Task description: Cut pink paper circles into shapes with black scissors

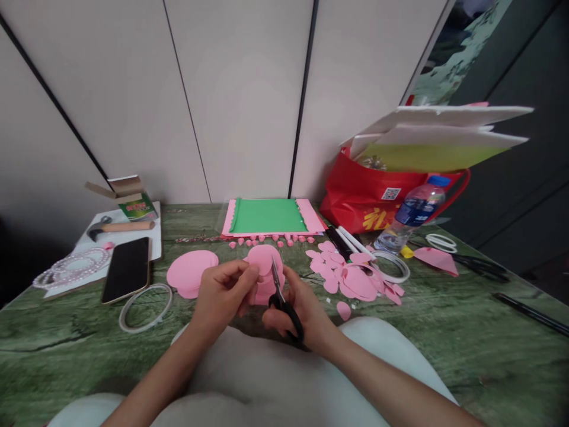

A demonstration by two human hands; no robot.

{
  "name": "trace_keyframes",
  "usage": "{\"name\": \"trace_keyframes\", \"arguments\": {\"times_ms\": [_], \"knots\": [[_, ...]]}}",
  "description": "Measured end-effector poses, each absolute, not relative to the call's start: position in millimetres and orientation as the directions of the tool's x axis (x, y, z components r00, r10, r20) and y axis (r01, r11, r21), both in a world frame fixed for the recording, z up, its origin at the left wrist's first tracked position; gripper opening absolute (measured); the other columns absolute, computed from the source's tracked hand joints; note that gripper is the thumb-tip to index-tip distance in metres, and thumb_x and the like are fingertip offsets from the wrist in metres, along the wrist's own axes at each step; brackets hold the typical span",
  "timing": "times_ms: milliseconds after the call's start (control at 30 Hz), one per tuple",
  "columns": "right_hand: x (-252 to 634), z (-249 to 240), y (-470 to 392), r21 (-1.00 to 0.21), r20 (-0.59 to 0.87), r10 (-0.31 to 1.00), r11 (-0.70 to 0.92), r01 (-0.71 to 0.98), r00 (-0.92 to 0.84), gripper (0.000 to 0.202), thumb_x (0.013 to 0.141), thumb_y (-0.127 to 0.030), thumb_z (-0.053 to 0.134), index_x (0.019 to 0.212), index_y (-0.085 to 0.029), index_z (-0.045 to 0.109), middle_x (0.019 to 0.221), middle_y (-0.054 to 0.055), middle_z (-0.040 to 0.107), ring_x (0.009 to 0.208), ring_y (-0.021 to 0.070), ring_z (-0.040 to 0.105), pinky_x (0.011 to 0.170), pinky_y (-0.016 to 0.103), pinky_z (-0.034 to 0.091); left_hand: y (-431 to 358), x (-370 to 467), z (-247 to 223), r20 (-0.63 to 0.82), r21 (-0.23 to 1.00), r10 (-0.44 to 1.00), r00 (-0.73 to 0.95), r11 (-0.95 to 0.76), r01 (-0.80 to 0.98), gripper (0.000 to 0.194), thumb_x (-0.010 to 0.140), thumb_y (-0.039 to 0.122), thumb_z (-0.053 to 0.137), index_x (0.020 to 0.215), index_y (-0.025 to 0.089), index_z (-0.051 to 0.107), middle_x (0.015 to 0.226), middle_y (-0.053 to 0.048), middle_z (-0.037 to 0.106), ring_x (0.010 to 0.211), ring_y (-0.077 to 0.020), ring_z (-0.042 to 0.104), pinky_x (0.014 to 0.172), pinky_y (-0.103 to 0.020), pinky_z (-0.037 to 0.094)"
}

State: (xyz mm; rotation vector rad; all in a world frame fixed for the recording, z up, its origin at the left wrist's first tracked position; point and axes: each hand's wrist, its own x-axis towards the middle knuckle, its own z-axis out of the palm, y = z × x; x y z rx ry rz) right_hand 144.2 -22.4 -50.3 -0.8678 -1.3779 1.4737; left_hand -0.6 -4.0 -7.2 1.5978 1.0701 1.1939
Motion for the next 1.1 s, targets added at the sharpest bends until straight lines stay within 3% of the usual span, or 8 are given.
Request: {"name": "trace_keyframes", "arguments": {"times_ms": [200, 333, 533, 633, 800, 933, 1100], "knots": [[143.4, -51.6, -22.3, -0.988, 0.087, 0.932, 0.037, -0.148, -0.351, 0.079, 0.064, -0.032, 0.07, 0.126, -0.017, 0.023, 0.043, -0.011, 0.048, 0.033, 0.0079, 0.04, 0.032, 0.016, 0.029, -4.5, -0.3, -8.1, 0.272, 0.948, 0.953, 0.132, -0.29, 0.135, 0.028, 0.079, 0.029, 0.05, 0.054, 0.016, 0.051, 0.04, 0.006, 0.046, 0.027, -0.0031, 0.036, 0.028, -0.015, 0.024], [142.9, -52.5, -22.5, -0.99, 0.077, 0.936, 0.031, -0.138, -0.343, 0.077, 0.064, -0.032, 0.07, 0.125, -0.017, 0.024, 0.044, -0.011, 0.051, 0.033, 0.008, 0.041, 0.032, 0.016, 0.03, -6.7, 1.7, -6.3, 0.311, 0.913, 0.939, 0.149, -0.338, 0.23, 0.029, 0.078, 0.028, 0.05, 0.051, 0.016, 0.051, 0.039, 0.006, 0.046, 0.029, -0.0035, 0.036, 0.03, -0.016, 0.026], [142.7, -55.0, -22.3, -0.99, 0.085, 0.922, 0.035, -0.139, -0.379, 0.063, 0.061, -0.032, 0.073, 0.11, -0.019, 0.035, 0.045, -0.011, 0.05, 0.034, 0.0073, 0.042, 0.033, 0.015, 0.03, -7.2, 2.9, -4.6, 0.33, 0.876, 0.927, 0.178, -0.371, 0.307, 0.036, 0.078, 0.029, 0.051, 0.044, 0.016, 0.048, 0.035, 0.006, 0.044, 0.03, -0.0035, 0.037, 0.031, -0.015, 0.026], [142.0, -53.7, -22.8, -0.985, 0.086, 0.915, 0.02, -0.169, -0.395, 0.067, 0.062, -0.036, 0.073, 0.112, -0.019, 0.033, 0.046, -0.011, 0.049, 0.036, 0.007, 0.041, 0.035, 0.016, 0.031, -7.7, 2.8, -3.6, 0.297, 0.897, 0.938, 0.176, -0.338, 0.286, 0.038, 0.077, 0.03, 0.052, 0.041, 0.016, 0.047, 0.033, 0.006, 0.043, 0.028, -0.0035, 0.035, 0.03, -0.015, 0.025], [140.6, -49.0, -23.2, -0.954, 0.152, 0.915, 0.037, -0.297, -0.374, 0.085, 0.058, -0.04, 0.077, 0.121, -0.02, 0.024, 0.066, -0.004, 0.056, 0.049, 0.008, 0.046, 0.044, 0.018, 0.035, -8.4, 2.8, -4.6, 0.241, 0.902, 0.94, 0.243, -0.309, 0.302, 0.034, 0.076, 0.03, 0.052, 0.046, 0.016, 0.05, 0.035, 0.005, 0.046, 0.029, -0.0038, 0.036, 0.03, -0.015, 0.026], [140.5, -48.9, -23.1, -0.962, 0.122, 0.94, 0.034, -0.27, -0.318, 0.094, 0.055, -0.042, 0.078, 0.125, -0.019, 0.021, 0.061, -0.006, 0.051, 0.053, 0.01, 0.045, 0.048, 0.021, 0.033, -6.9, 2.5, -7.3, 0.219, 0.908, 0.931, 0.291, -0.304, 0.289, 0.036, 0.077, 0.033, 0.051, 0.045, 0.016, 0.047, 0.035, 0.006, 0.045, 0.029, -0.0035, 0.036, 0.029, -0.014, 0.025], [141.3, -51.2, -22.4, -0.962, 0.153, 0.932, 0.064, -0.265, -0.329, 0.08, 0.058, -0.039, 0.077, 0.118, -0.021, 0.027, 0.059, -0.007, 0.046, 0.048, 0.0084, 0.039, 0.044, 0.019, 0.027, -6.4, 2.3, -7.5, 0.227, 0.909, 0.931, 0.285, -0.308, 0.282, 0.037, 0.077, 0.032, 0.051, 0.044, 0.016, 0.046, 0.034, 0.006, 0.043, 0.029, -0.0034, 0.036, 0.03, -0.015, 0.025]]}}
